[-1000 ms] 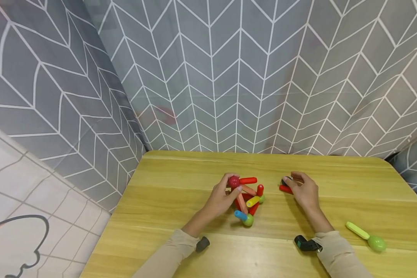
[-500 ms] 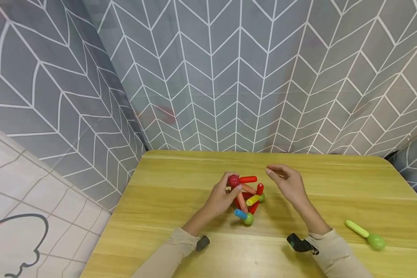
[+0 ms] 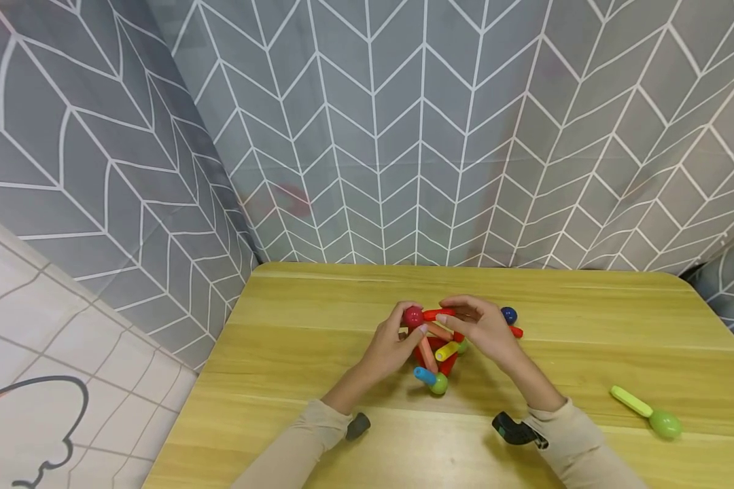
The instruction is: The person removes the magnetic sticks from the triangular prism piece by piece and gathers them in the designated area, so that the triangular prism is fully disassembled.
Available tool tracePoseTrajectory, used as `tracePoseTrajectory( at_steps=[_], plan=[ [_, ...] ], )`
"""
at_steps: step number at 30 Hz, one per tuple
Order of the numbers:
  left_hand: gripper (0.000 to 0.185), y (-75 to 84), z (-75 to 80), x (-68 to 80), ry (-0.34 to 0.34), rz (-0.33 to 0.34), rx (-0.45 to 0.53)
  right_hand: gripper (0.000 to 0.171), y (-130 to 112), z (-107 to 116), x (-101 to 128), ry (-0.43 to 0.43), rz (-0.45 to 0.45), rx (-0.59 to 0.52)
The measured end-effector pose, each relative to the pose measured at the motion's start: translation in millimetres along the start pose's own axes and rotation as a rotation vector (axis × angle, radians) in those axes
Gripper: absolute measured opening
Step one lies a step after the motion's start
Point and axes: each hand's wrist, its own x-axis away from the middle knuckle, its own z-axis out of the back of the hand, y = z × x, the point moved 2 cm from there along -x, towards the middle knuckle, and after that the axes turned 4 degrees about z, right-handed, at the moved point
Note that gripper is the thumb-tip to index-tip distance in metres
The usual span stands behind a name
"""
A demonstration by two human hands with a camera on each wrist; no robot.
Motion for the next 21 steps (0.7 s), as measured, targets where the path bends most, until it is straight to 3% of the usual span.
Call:
tracePoseTrajectory(
  at_steps=[21],
  plan=[
    [0.036, -1.9, 0.2, 0.1, -0.009, -0.012, 0.004, 0.036, 1.3, -11.5, -8.8, -0.026, 0.005, 0.012]
  ],
)
